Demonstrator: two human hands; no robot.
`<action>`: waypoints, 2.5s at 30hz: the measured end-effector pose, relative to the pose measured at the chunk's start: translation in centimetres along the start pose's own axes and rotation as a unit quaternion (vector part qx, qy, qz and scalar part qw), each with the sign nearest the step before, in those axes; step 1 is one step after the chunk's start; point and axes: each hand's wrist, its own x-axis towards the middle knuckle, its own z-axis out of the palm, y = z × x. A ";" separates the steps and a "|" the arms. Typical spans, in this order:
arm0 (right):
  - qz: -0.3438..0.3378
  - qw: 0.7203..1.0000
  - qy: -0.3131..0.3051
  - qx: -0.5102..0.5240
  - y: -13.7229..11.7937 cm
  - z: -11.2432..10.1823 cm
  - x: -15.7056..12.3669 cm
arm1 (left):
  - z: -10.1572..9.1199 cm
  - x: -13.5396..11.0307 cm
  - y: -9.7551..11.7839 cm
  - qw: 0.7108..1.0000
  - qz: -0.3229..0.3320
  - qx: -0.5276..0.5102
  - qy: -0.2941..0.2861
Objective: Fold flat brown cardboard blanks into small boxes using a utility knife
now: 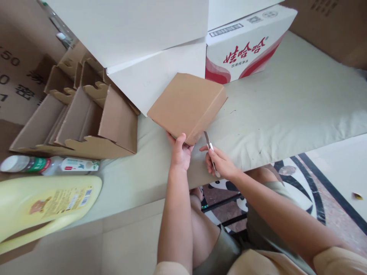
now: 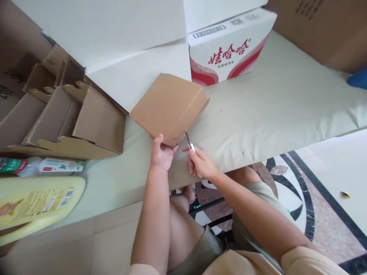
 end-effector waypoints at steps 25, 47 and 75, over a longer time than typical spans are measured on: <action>0.052 0.996 0.017 0.068 -0.3 0.0 -0.2 | 1.3 -0.9 0.2 0.999 -0.011 0.034 0.004; 0.035 0.997 0.019 0.072 0.0 0.2 -0.2 | 1.3 -0.7 0.4 0.998 -0.024 0.047 0.027; 0.002 0.999 0.013 0.033 0.4 0.4 -0.6 | 1.0 -0.1 -0.7 0.996 -0.047 0.073 0.012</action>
